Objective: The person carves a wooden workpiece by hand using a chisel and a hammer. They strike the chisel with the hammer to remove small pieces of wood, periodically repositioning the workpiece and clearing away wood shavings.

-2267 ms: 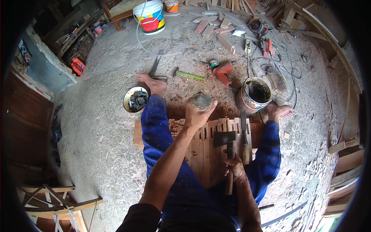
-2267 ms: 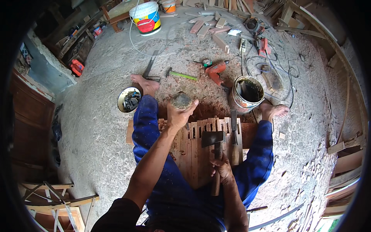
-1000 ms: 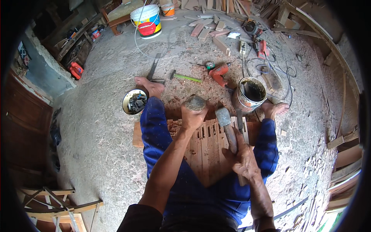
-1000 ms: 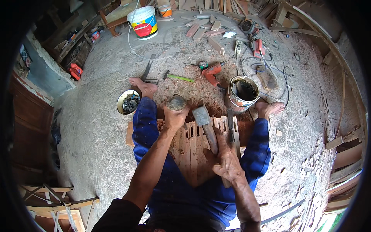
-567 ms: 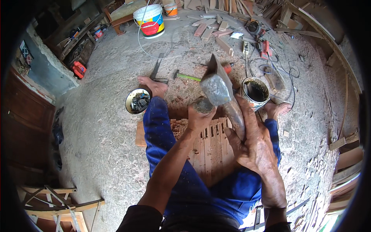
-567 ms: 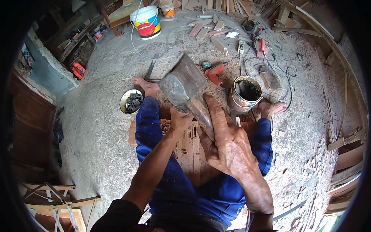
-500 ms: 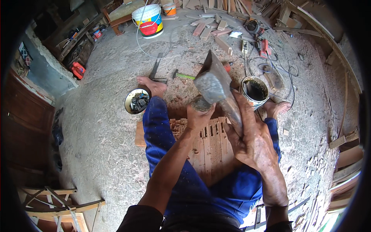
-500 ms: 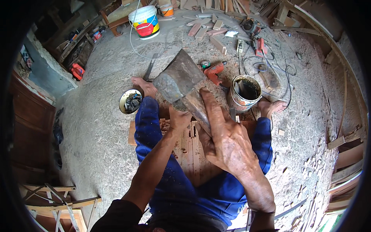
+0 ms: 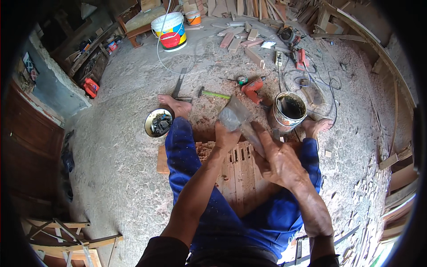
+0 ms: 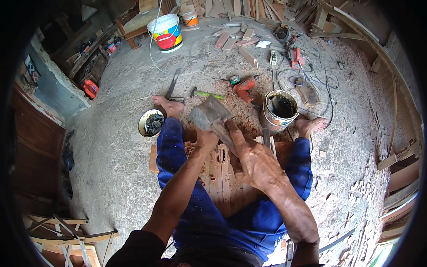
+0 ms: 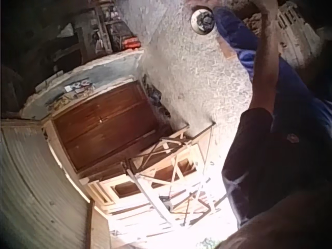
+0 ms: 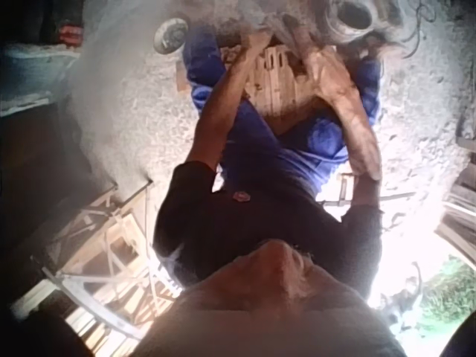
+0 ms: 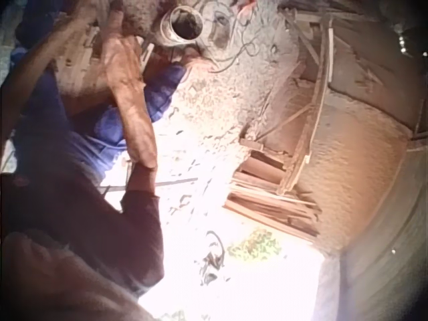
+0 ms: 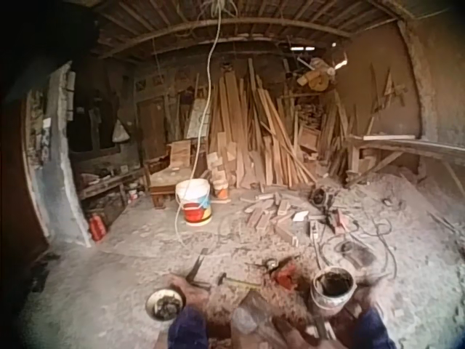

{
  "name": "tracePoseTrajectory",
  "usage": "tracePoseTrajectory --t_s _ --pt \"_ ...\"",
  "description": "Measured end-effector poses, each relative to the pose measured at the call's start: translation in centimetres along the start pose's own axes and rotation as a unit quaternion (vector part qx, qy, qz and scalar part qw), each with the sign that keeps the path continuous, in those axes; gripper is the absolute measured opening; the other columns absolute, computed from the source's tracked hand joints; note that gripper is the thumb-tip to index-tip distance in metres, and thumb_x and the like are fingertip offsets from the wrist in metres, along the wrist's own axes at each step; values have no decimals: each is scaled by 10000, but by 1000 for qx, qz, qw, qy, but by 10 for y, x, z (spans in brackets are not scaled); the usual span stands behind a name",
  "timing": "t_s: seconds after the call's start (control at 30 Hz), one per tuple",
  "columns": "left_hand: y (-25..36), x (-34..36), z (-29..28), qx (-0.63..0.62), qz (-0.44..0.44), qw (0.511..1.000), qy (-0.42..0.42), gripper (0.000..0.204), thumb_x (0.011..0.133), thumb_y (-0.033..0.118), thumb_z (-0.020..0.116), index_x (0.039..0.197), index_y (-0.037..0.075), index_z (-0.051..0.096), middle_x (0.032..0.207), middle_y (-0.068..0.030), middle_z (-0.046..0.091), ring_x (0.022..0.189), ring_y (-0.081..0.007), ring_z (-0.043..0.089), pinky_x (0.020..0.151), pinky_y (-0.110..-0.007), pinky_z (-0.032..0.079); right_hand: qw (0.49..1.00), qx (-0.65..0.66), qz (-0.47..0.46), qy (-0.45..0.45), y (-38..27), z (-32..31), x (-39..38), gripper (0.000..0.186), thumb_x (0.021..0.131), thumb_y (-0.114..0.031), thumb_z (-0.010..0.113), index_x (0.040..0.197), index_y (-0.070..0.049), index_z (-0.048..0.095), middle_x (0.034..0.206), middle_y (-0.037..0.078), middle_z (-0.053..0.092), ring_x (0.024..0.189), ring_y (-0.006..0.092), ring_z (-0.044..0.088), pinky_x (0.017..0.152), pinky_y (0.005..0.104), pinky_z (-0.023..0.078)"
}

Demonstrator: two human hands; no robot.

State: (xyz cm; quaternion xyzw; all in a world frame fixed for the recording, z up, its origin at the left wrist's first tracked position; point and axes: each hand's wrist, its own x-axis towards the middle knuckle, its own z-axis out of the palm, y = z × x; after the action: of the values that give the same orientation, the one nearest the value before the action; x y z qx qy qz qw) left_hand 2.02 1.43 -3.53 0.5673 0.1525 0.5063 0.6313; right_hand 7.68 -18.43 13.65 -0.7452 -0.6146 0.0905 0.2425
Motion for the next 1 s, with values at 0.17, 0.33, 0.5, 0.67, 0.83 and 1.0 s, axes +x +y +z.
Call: tracePoseTrajectory --t_s 0.17,0.33,0.5,0.67,0.83,1.0 --pt "24 -5 1 152 34 988 -12 144 789 48 779 849 2 657 790 -38 686 719 -126 647 682 -300 522 985 114 6 132 -38 -49 14 707 860 39 601 1504 -109 349 1178 202 679 763 231 718 568 349 568" --pt "16 -10 3 56 5 998 -11 178 779 25 777 899 -5 649 845 -52 683 781 -123 647 729 -296 531 994 63 8 90 -35 -37 17 760 817 -17 621 1505 -81 306 845 214 697 607 317 702 541 461 563" --pt "35 -24 9 2 38 999 -35 294 759 14 791 1017 -14 654 971 -71 704 909 -125 659 779 -301 547 996 -60 19 -69 4 8 3 777 806 -26 617 1505 -54 280 961 279 681 842 457 677 729 539 555" --pt "19 22 6 161 -53 985 -5 241 765 32 802 965 -15 677 960 -69 728 876 -133 677 746 -304 538 1000 7 -24 9 -8 -18 7 786 772 -16 641 1483 -30 305 903 261 674 825 429 688 735 511 560" --pt "-1 18 -7 137 -53 989 9 187 785 69 808 907 0 683 870 -63 724 774 -142 672 718 -306 535 941 190 -74 268 -67 -82 44 607 840 -1 647 1405 -43 429 880 156 660 721 206 640 617 317 534" --pt "-2 10 -6 106 -66 992 -4 178 802 48 784 919 11 656 871 -60 702 785 -144 658 726 -306 531 931 5 -151 332 -47 -68 61 528 851 6 621 1347 -2 440 894 161 643 678 245 631 558 331 520"
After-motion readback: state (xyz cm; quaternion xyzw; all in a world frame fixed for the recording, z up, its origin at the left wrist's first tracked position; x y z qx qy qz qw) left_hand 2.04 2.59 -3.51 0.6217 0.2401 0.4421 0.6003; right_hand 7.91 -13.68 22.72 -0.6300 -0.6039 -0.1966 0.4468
